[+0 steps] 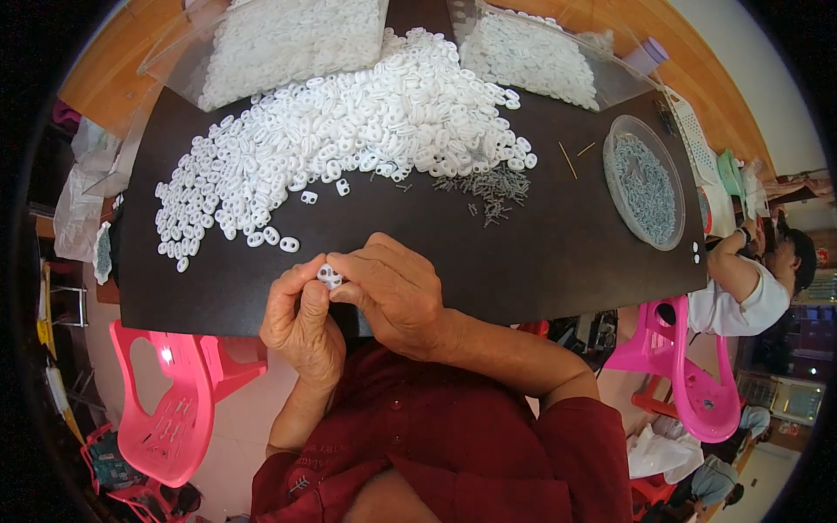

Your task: Manually inserting small metal pins into white plastic hardware components on a workbench.

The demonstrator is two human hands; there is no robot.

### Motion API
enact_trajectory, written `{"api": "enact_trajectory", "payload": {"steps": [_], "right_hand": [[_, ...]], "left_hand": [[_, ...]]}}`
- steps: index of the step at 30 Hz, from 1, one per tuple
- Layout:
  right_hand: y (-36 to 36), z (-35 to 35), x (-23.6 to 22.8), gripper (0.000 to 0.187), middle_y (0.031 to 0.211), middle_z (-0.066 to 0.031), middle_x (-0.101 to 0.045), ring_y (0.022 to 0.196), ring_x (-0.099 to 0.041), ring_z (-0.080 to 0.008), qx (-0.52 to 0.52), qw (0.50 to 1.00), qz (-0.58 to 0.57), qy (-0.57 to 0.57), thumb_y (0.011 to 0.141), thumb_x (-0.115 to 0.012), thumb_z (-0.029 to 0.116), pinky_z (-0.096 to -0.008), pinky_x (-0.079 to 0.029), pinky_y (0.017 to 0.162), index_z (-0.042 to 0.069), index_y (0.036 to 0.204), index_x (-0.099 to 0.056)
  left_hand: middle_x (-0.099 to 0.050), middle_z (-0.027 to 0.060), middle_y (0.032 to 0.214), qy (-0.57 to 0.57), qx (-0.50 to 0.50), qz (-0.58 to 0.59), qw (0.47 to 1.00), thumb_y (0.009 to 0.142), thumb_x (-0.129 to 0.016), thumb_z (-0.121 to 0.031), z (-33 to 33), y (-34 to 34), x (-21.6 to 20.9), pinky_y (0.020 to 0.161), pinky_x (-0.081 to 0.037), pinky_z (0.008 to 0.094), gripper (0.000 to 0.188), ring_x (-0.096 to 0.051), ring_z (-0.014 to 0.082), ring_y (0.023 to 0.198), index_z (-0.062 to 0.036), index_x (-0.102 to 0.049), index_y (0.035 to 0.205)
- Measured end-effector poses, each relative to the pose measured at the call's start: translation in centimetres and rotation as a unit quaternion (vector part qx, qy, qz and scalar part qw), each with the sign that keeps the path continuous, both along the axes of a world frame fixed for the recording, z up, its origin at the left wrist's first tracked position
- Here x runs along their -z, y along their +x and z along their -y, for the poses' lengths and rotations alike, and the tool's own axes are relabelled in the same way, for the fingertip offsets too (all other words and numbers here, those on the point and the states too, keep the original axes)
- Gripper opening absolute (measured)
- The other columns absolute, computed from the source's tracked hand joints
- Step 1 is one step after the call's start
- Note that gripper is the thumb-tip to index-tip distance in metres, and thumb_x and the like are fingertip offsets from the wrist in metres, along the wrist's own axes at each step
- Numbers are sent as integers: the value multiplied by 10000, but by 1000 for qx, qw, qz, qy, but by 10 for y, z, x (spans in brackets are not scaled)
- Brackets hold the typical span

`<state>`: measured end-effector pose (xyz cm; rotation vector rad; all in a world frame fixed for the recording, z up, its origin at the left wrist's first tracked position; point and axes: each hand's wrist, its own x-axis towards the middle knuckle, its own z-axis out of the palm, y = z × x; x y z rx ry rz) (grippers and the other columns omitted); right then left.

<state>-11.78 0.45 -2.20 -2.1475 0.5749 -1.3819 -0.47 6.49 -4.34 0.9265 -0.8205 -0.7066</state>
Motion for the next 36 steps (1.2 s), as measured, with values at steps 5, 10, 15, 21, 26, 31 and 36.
{"api": "enact_trajectory", "payload": {"steps": [5,10,15,21,26,31,36], "right_hand": [[2,-1,-5,320,798,-98,-626,628,-545,-189,4,1000,-17,25,730,-703,-2,-275,-428,546,-50,1031,-605],[0,-4,-10,355,788,-81,-619,632,-530,-175,-11,998,-13,66,720,-717,18,-271,-418,558,-38,1050,-599],[0,-2,-8,372,783,-79,-615,636,-530,-181,-20,998,-12,55,720,-724,42,-281,-417,560,-33,1060,-594],[3,-3,-4,347,804,-86,-611,642,-534,-199,-2,1000,-22,3,739,-711,71,-293,-419,557,-38,1044,-587],[5,-6,-3,323,837,-107,-608,655,-541,-216,17,1000,-16,-14,756,-696,74,-303,-426,566,-45,1034,-583],[10,-8,-4,277,824,-141,-577,629,-514,-267,24,999,-5,-28,753,-681,45,-338,-420,528,-59,985,-570],[10,-7,-1,252,811,-141,-570,617,-511,-268,27,999,-1,-43,769,-668,43,-340,-413,522,-64,973,-566]], "left_hand": [[-622,98,967,11,1,-10,1000,864,-633,-82,-1,1,-4,789,-462,241,220,-576,130,849,57,-612,1033],[-631,96,945,31,12,-52,998,874,-619,-81,-4,1,-10,785,-470,246,217,-581,127,835,59,-604,1040],[-632,94,953,13,10,-19,1000,876,-610,-65,-4,2,-13,783,-463,236,229,-573,118,836,62,-597,1066],[-614,87,992,34,22,23,999,886,-594,-70,-5,5,-13,801,-430,229,260,-543,112,871,66,-595,1107],[-604,75,962,20,16,1,1000,890,-588,-74,-6,1,-13,790,-419,227,246,-533,109,848,71,-603,1089],[-586,56,913,21,5,16,1000,891,-583,-65,-6,1,-11,775,-413,225,240,-518,105,822,70,-604,1088],[-575,47,897,14,3,25,1000,895,-575,-60,-8,-1,-11,774,-409,225,242,-508,103,821,73,-597,1095]]}}
